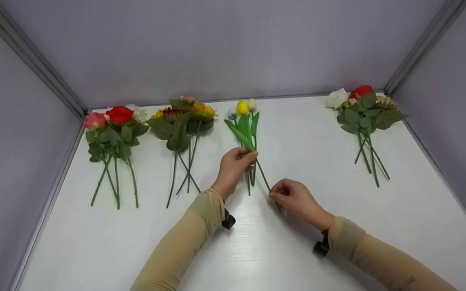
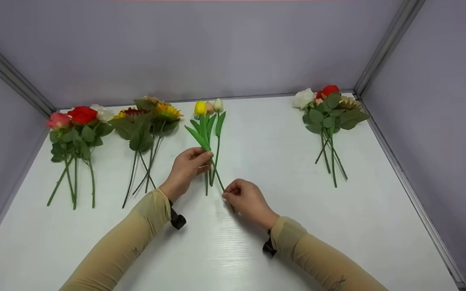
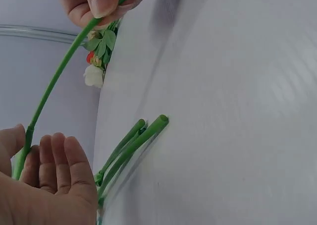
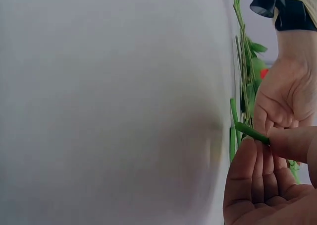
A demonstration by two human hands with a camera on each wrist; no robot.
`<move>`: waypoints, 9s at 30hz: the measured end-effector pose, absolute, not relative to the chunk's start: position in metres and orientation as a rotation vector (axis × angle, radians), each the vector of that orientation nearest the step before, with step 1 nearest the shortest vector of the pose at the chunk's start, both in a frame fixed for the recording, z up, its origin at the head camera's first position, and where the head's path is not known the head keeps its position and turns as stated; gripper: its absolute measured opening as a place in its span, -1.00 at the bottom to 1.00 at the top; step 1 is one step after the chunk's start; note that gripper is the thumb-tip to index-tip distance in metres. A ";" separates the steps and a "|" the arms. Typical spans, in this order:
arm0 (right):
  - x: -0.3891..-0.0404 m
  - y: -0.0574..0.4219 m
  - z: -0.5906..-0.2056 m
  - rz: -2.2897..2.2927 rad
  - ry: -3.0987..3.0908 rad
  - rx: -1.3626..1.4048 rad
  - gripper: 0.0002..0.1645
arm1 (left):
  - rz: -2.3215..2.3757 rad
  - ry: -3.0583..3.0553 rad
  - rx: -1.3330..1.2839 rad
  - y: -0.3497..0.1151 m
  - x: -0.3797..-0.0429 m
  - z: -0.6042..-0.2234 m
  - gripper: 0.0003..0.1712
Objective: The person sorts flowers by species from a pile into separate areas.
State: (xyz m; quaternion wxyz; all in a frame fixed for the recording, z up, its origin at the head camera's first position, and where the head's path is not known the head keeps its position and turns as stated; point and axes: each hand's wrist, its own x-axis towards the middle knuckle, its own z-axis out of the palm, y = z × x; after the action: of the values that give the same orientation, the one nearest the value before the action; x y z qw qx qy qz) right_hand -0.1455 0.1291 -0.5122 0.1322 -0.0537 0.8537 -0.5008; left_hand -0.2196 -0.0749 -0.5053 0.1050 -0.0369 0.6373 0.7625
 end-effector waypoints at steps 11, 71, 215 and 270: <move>-0.153 0.107 -0.509 -1.556 2.318 -0.159 -0.80 | 2.251 1.846 -0.104 -0.089 -0.214 -0.503 -0.69; -0.202 0.142 -0.500 -0.481 2.997 -0.761 -0.30 | 1.621 2.560 -0.155 -0.087 -0.268 -0.522 -0.57; -0.168 0.074 -0.506 -1.830 2.106 -0.074 -0.81 | 2.099 2.042 0.116 -0.103 -0.200 -0.494 -0.65; -0.179 -0.019 -0.497 -0.232 2.834 -1.377 -0.19 | 1.417 2.754 -0.645 -0.392 -0.187 -0.512 -0.42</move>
State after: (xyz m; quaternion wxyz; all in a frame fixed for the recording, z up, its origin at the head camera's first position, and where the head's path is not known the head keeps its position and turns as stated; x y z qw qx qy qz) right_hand -0.1792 -0.0194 -0.4973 -0.0088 -0.4357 0.8970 -0.0734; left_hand -0.1866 -0.3922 -0.5124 -0.0111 -0.2037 0.8704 0.4480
